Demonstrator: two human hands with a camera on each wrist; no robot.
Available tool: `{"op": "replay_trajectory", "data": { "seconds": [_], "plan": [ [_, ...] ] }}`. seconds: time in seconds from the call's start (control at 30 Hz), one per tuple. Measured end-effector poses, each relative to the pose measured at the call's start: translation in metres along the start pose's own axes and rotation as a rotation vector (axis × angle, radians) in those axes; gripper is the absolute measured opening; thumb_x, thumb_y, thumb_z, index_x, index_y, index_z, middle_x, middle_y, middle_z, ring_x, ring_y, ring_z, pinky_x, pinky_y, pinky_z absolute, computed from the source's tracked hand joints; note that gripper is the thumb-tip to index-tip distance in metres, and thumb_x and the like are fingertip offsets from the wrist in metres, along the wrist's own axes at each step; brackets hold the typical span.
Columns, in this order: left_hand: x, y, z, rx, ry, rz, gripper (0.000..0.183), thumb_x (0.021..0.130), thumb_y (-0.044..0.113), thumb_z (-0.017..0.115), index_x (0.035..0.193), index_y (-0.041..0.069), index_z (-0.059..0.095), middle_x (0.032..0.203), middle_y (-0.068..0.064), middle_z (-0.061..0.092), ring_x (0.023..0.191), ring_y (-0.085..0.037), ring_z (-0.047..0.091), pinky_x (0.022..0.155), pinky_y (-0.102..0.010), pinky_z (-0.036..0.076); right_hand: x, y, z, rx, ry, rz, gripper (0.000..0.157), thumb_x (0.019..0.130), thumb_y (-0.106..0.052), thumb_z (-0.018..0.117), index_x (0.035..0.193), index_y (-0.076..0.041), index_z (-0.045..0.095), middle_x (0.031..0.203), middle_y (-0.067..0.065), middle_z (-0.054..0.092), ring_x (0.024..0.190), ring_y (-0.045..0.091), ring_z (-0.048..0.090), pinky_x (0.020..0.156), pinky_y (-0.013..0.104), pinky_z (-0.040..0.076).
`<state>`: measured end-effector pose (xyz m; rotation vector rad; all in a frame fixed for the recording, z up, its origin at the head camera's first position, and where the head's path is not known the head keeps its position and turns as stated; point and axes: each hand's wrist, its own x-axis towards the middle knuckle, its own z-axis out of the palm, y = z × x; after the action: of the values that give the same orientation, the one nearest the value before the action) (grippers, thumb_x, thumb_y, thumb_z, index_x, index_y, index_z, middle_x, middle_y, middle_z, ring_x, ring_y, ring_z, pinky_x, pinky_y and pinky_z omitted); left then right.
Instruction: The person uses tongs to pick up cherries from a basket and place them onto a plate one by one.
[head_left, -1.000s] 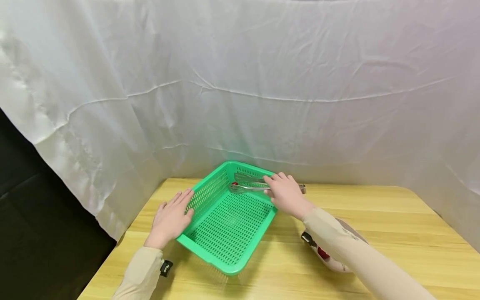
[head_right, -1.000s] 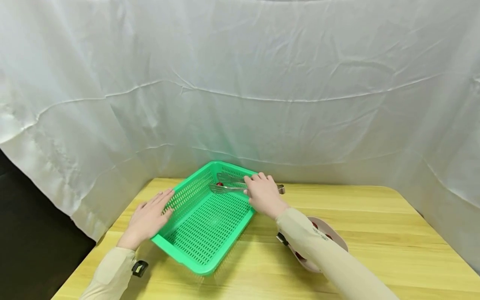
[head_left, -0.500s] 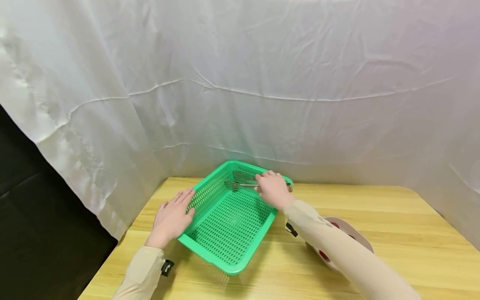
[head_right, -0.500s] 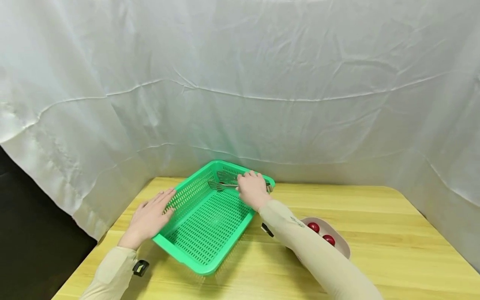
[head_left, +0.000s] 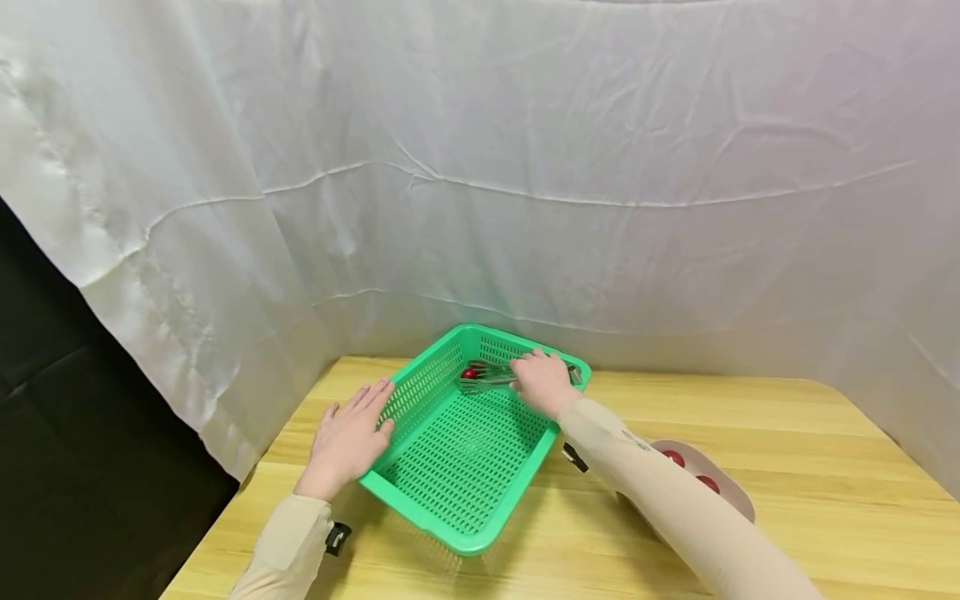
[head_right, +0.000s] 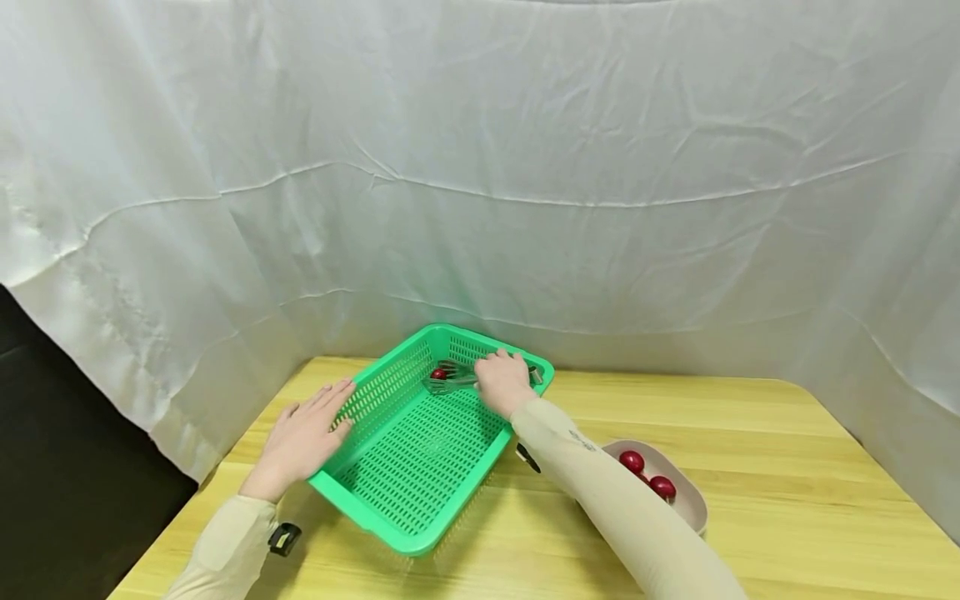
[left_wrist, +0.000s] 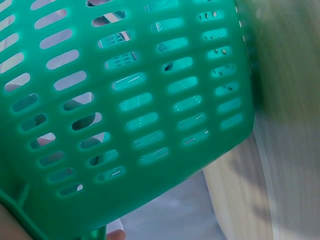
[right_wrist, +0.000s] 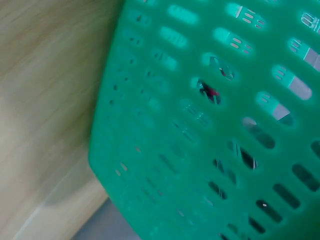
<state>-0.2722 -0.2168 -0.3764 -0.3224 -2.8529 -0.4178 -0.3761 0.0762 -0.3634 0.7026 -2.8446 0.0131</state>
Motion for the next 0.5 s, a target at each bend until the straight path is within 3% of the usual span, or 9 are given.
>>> {"op": "replay_trajectory", "data": {
  "seconds": [0.3, 0.5],
  "plan": [
    [0.0000, 0.0009, -0.0001, -0.004, 0.006, -0.006, 0.058, 0.100, 0.026, 0.049, 0.153, 0.008, 0.035, 0.159, -0.008, 0.028, 0.145, -0.035, 0.024, 0.111, -0.069, 0.011, 0.0098, -0.0004, 0.0057, 0.013, 0.013, 0.021, 0.023, 0.093, -0.021, 0.070, 0.114, -0.011, 0.072, 0.096, 0.005, 0.070, 0.084, 0.025, 0.058, 0.069, 0.043, 0.051],
    [0.0004, 0.0007, 0.0020, -0.014, 0.003, -0.008, 0.058, 0.100, 0.027, 0.048, 0.153, 0.009, 0.034, 0.159, -0.007, 0.028, 0.145, -0.035, 0.024, 0.111, -0.068, 0.010, 0.0067, 0.0021, 0.0053, 0.029, 0.028, 0.032, 0.030, 0.091, -0.021, 0.071, 0.120, -0.013, 0.072, 0.104, 0.004, 0.072, 0.087, 0.025, 0.061, 0.066, 0.044, 0.053]
  ]
}}
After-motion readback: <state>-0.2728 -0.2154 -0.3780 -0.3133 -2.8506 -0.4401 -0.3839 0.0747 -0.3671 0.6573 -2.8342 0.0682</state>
